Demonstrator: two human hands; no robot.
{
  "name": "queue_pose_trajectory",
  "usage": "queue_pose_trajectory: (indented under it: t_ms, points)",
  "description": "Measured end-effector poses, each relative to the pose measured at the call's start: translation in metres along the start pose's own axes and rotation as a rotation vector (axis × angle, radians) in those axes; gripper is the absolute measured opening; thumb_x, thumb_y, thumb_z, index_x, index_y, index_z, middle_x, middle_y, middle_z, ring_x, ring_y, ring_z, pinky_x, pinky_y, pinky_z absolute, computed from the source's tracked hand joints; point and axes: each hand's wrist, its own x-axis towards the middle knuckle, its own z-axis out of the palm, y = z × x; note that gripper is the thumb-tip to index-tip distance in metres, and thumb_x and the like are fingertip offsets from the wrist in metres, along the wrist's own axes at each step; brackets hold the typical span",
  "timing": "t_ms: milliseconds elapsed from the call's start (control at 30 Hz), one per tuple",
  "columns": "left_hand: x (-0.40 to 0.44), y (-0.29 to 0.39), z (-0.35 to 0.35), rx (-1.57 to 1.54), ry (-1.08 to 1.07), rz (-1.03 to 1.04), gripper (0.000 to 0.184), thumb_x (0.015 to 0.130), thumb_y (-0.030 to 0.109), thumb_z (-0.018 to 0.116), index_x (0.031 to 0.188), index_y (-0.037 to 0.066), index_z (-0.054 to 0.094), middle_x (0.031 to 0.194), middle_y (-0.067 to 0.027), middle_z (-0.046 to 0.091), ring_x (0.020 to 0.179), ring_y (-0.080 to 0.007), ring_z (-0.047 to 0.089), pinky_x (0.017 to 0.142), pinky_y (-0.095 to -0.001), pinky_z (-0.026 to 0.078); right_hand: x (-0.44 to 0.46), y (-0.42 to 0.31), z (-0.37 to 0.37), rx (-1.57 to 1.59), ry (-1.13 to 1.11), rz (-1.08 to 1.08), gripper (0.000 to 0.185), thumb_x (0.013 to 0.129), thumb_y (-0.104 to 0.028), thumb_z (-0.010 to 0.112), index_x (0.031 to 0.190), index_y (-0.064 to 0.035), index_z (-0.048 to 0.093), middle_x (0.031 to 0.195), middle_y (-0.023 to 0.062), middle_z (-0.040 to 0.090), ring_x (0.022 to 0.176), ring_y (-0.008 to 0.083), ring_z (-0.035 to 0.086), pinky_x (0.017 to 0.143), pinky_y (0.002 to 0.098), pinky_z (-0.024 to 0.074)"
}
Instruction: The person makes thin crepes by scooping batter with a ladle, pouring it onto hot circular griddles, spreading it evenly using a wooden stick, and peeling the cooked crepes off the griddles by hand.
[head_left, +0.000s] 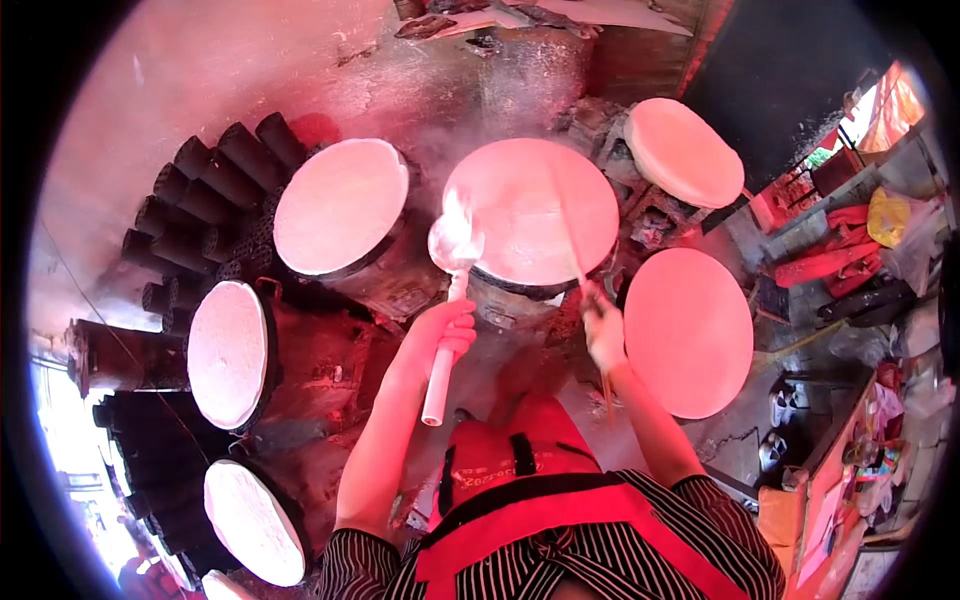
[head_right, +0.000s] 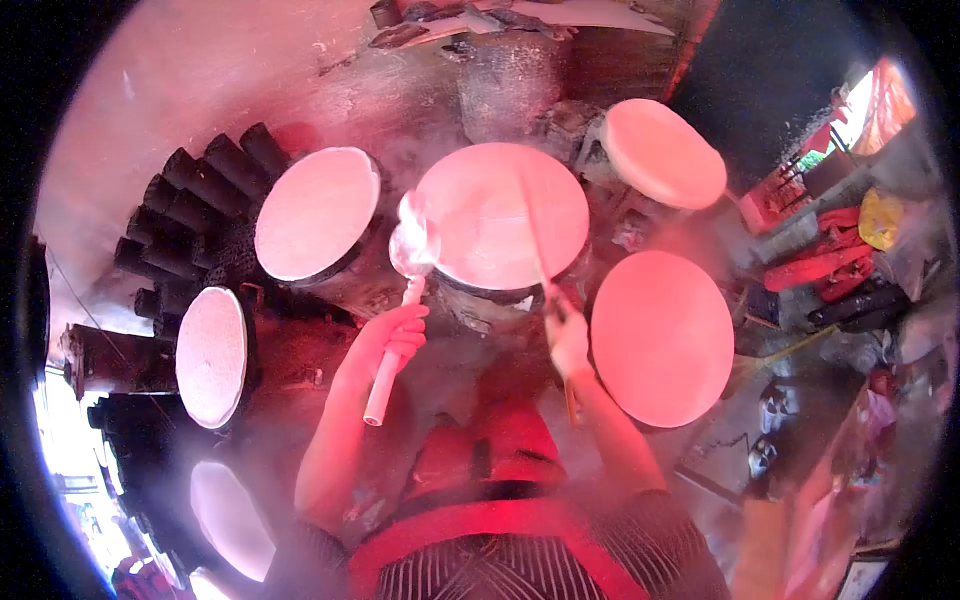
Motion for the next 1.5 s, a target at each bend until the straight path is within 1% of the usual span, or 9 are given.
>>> queue_pose_trajectory:
  t_ms: [33, 133, 333, 467, 633, 767, 867, 1167, 1500]
  points:
    - [-0.004, 0.001, -0.005, 0.016, 0.040, 0.021, 0.013, 0.089, 0.008, 0.055, 0.089, 0.006, 0.043, 0.064, 0.0017, 0.040, 0.045, -0.0040, 0.033, 0.033, -0.0162, 0.023, -0.014, 0.012, 0.011, -0.072, -0.047, -0.378, 0.040, 0.091, -0.015, 0.058, 0.131, -0.0102, 0.052, 0.112, 0.0125, 0.063, 0.110, 0.0132, 0.055, 0.096, 0.0229, 0.0385]
    - [-0.019, -0.016, -0.019, -0.029, 0.182, 0.050, 0.012, 0.089, 0.007, 0.053, 0.086, 0.007, 0.042, 0.064, 0.0017, 0.040, 0.045, -0.0037, 0.033, 0.034, -0.0164, 0.022, -0.068, 0.010, 0.011, -0.395, -0.324, -0.322, 0.036, 0.092, -0.012, 0.054, 0.126, -0.0023, 0.054, 0.116, 0.0080, 0.062, 0.108, 0.0118, 0.054, 0.096, 0.0243, 0.0386]
    - [-0.070, -0.068, -0.076, -0.204, 0.309, 0.182, 0.010, 0.090, 0.007, 0.052, 0.087, 0.007, 0.043, 0.068, 0.0017, 0.042, 0.047, -0.0034, 0.036, 0.038, -0.0159, 0.027, -0.042, -0.049, -0.036, -0.326, 0.006, -0.311, 0.040, 0.098, -0.029, 0.045, 0.131, -0.0083, 0.050, 0.091, 0.0086, 0.066, 0.081, 0.0136, 0.058, 0.074, 0.0287, 0.0479]
    - [-0.117, -0.091, -0.103, -0.638, 0.227, 0.242, 0.007, 0.091, 0.005, 0.049, 0.087, 0.004, 0.043, 0.068, 0.0005, 0.043, 0.048, -0.0040, 0.037, 0.038, -0.0171, 0.029, -0.067, -0.033, -0.031, -1.116, -0.531, -0.353, 0.037, 0.093, -0.020, 0.053, 0.127, -0.0055, 0.052, 0.096, 0.0119, 0.066, 0.077, 0.0108, 0.060, 0.071, 0.0276, 0.0484]
    - [-0.176, -0.094, -0.106, -0.907, 0.446, 0.501, 0.006, 0.092, 0.004, 0.048, 0.091, -0.002, 0.046, 0.071, -0.0021, 0.044, 0.049, -0.0057, 0.038, 0.038, -0.0177, 0.032, -0.069, -0.043, 0.081, -0.487, -0.727, -0.455, 0.045, 0.085, -0.017, 0.063, 0.127, -0.0095, 0.053, 0.101, 0.0197, 0.063, 0.088, 0.0328, 0.064, 0.075, 0.0338, 0.0494]
    - [-0.219, -0.095, -0.139, -1.068, 0.390, 0.711, 0.007, 0.092, 0.004, 0.048, 0.095, -0.001, 0.046, 0.072, -0.0023, 0.043, 0.050, -0.0056, 0.037, 0.041, -0.0167, 0.033, -0.052, -0.060, 0.230, -0.606, -0.866, -0.571, 0.031, 0.084, -0.019, 0.063, 0.109, -0.0017, 0.060, 0.083, 0.0188, 0.064, 0.079, 0.0235, 0.065, 0.070, 0.0338, 0.0485]
    - [-0.241, -0.095, -0.194, -1.122, 0.249, 0.831, 0.009, 0.092, 0.004, 0.047, 0.099, -0.001, 0.045, 0.071, -0.0017, 0.042, 0.050, -0.0058, 0.036, 0.040, -0.0165, 0.031, -0.078, -0.078, 0.349, -0.801, -0.973, -0.765, 0.029, 0.086, -0.030, 0.053, 0.089, -0.0016, 0.059, 0.081, 0.0260, 0.060, 0.084, 0.0440, 0.057, 0.069, 0.0459, 0.0458]
    - [-0.313, -0.128, -0.241, -1.233, 0.466, 1.277, 0.012, 0.093, 0.004, 0.044, 0.104, 0.000, 0.044, 0.073, -0.0025, 0.039, 0.052, -0.0060, 0.034, 0.040, -0.0167, 0.029, -0.263, -0.036, 0.574, -0.897, -1.508, -1.395, 0.019, 0.084, -0.029, 0.057, 0.083, -0.0098, 0.059, 0.081, 0.0140, 0.063, 0.079, 0.0359, 0.061, 0.069, 0.0480, 0.0468]
    - [-0.301, -0.197, -0.174, -1.844, 0.488, 1.908, 0.010, 0.096, 0.005, 0.041, 0.103, -0.003, 0.041, 0.070, -0.0007, 0.034, 0.052, -0.0051, 0.032, 0.039, -0.0155, 0.030, -0.407, 0.039, 0.602, -0.445, -2.236, -1.919, 0.013, 0.074, -0.018, 0.063, 0.081, -0.0091, 0.056, 0.089, 0.0112, 0.058, 0.071, 0.0297, 0.064, 0.062, 0.0422, 0.0512]
